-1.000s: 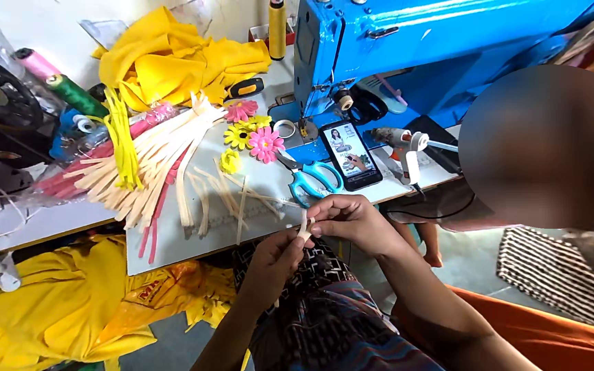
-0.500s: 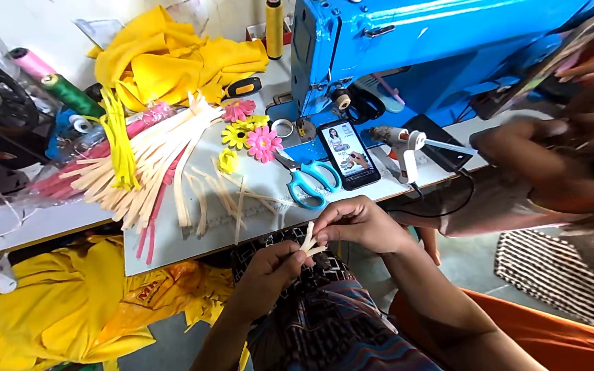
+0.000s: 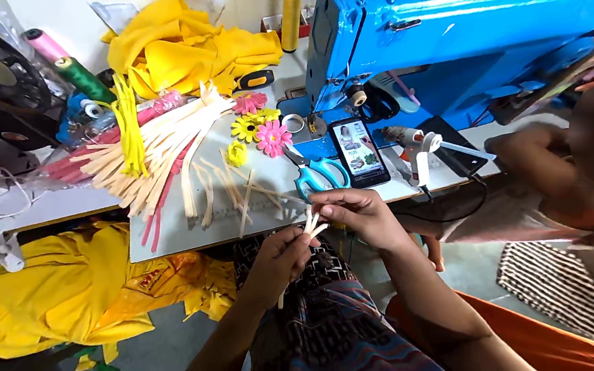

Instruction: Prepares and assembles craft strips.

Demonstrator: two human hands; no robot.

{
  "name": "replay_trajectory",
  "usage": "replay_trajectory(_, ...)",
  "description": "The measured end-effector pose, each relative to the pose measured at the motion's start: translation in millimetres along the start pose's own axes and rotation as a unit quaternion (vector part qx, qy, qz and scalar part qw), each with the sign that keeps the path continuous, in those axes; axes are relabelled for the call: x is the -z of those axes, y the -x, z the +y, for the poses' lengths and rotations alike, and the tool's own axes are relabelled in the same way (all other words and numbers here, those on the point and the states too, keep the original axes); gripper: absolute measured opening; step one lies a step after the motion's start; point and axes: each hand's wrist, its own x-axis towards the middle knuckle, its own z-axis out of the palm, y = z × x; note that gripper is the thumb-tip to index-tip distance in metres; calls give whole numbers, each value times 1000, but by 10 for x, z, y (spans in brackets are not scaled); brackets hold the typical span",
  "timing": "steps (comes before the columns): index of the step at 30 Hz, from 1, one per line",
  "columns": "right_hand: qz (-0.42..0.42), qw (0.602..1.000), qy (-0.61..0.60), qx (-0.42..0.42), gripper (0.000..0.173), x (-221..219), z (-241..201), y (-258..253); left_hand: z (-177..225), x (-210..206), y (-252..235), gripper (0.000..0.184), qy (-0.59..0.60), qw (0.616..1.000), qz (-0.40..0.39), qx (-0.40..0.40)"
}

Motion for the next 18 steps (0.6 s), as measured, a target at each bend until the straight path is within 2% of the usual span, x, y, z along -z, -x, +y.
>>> replay_trajectory(3, -15, 999, 38, 19, 21, 8, -1, -21, -2, 7, -9, 23, 0, 1000, -4, 8)
replay_trajectory(14, -20, 1000, 20, 4, 7, -84, 12, -35, -5, -30, -28, 22, 0, 1000, -11, 5)
replay_trajectory(18, -29, 999, 13, -15, 8, -110, -15, -15, -9, -59, -43, 19, -54, 998, 10, -8)
